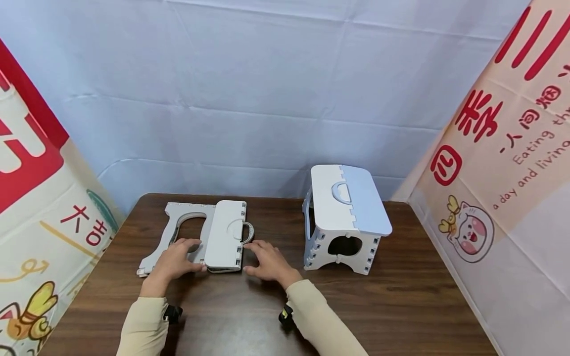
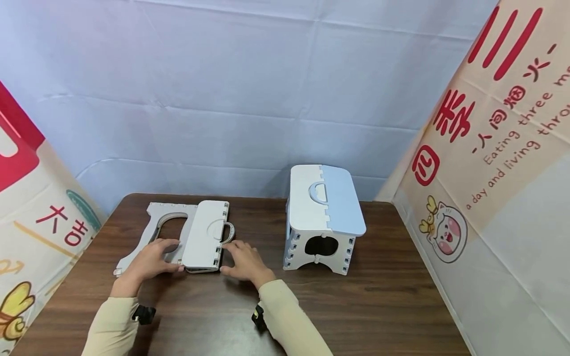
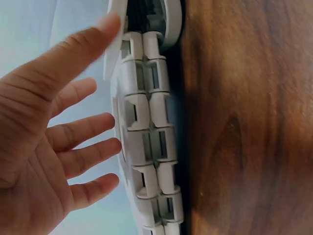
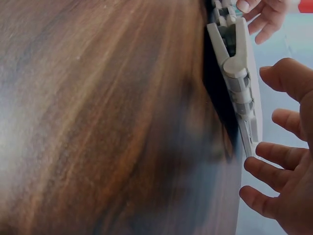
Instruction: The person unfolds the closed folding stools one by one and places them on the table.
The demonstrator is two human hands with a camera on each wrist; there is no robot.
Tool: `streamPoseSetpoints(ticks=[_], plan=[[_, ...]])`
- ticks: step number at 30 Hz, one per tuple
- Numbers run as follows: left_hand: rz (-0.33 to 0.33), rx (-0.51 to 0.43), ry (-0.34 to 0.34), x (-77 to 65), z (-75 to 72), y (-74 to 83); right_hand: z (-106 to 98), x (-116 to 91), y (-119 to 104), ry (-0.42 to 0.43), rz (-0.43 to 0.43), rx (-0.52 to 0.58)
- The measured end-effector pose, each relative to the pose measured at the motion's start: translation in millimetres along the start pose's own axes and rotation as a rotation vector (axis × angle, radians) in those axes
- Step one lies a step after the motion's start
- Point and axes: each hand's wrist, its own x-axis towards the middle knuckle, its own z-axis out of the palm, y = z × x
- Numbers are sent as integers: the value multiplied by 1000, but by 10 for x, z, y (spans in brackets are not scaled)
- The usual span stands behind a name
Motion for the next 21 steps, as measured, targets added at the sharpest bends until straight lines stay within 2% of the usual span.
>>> streamPoseSetpoints(ticks=[9,14,21], plan=[[-20,39,6,-16,10,-152,74,99,-23,-21,-19,-34],[-27,45,-30,-9,13,-216,95,148,-80,-44,-19,-53],[-59,66,-56,-7,64,-200,144,164,-94,-61,-2,-70]])
